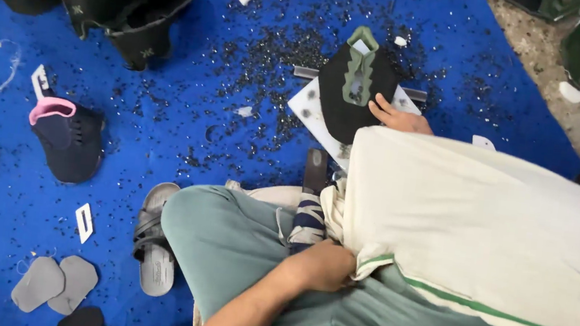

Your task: The person punches holes into shoe upper components using a hand punch and a hammer.

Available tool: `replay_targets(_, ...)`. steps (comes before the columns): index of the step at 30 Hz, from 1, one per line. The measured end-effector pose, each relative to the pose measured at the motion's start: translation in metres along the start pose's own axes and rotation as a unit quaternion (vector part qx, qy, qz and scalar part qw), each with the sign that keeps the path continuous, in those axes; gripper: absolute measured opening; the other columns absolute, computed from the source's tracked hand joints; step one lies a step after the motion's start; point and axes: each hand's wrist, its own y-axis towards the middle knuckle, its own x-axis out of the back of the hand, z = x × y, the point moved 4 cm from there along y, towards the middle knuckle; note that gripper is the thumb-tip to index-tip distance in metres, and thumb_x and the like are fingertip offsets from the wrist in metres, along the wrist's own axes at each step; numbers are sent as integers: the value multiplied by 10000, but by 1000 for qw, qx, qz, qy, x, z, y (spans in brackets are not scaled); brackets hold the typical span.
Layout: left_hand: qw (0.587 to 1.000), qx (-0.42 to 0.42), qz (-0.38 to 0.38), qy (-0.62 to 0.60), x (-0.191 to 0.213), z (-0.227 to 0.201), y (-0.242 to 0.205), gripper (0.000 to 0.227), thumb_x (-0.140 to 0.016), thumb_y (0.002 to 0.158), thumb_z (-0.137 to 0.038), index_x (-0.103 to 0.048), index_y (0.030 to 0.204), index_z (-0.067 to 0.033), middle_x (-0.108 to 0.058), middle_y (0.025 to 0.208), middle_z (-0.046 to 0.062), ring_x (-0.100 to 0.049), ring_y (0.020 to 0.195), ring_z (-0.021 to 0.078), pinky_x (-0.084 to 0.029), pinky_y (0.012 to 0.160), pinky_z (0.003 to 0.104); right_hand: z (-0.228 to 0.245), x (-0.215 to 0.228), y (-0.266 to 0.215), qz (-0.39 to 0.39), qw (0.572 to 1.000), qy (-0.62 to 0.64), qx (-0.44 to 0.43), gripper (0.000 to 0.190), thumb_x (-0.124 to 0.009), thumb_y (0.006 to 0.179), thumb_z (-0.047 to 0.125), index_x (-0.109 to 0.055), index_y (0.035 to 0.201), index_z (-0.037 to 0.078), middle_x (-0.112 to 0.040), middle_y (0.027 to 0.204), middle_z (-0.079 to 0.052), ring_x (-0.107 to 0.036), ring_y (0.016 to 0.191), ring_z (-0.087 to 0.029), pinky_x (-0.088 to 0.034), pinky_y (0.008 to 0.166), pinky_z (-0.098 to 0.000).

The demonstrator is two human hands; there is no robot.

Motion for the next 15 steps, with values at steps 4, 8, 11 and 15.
replay_targets(4,982,-36,-96,-156,64,21,-32,461,-742,799,-380,-711,1104,-36,-677,1144,194,-641,1079,390,-506,918,468,6,-6,4,-7,1000,8,-2,758,-671,818,314,-413,1523,214,-292,1659,-48,-704,981,-343,-590,779,-422)
replay_targets(8,929,-60,-226,-287,92,32,-36,465,-674,864,-316,-651,1242,-46,-652,1237,149,-612,1203,326,-483,1025,418,6,0,-2,-14,1000,10,-4,762,-673,815,311,-412,1524,211,-297,1657,-50,-705,978,-343,-591,775,-420)
replay_targets(11,828,-115,-87,-541,3,43,22,369,-517,990,-233,-689,1235,-17,-677,1311,188,-606,1246,329,-433,1122,399,10,17,-15,-22,1000,8,3,765,-675,813,308,-411,1524,208,-301,1656,-52,-705,976,-342,-591,773,-419)
replay_targets(15,970,-107,5,-220,-99,19,87,360,-545,1020,-240,-671,1195,48,-686,1196,274,-647,1131,399,-499,949,439,18,59,5,-29,1000,4,8,770,-678,810,305,-411,1525,205,-306,1654,-54,-706,972,-341,-592,769,-416)
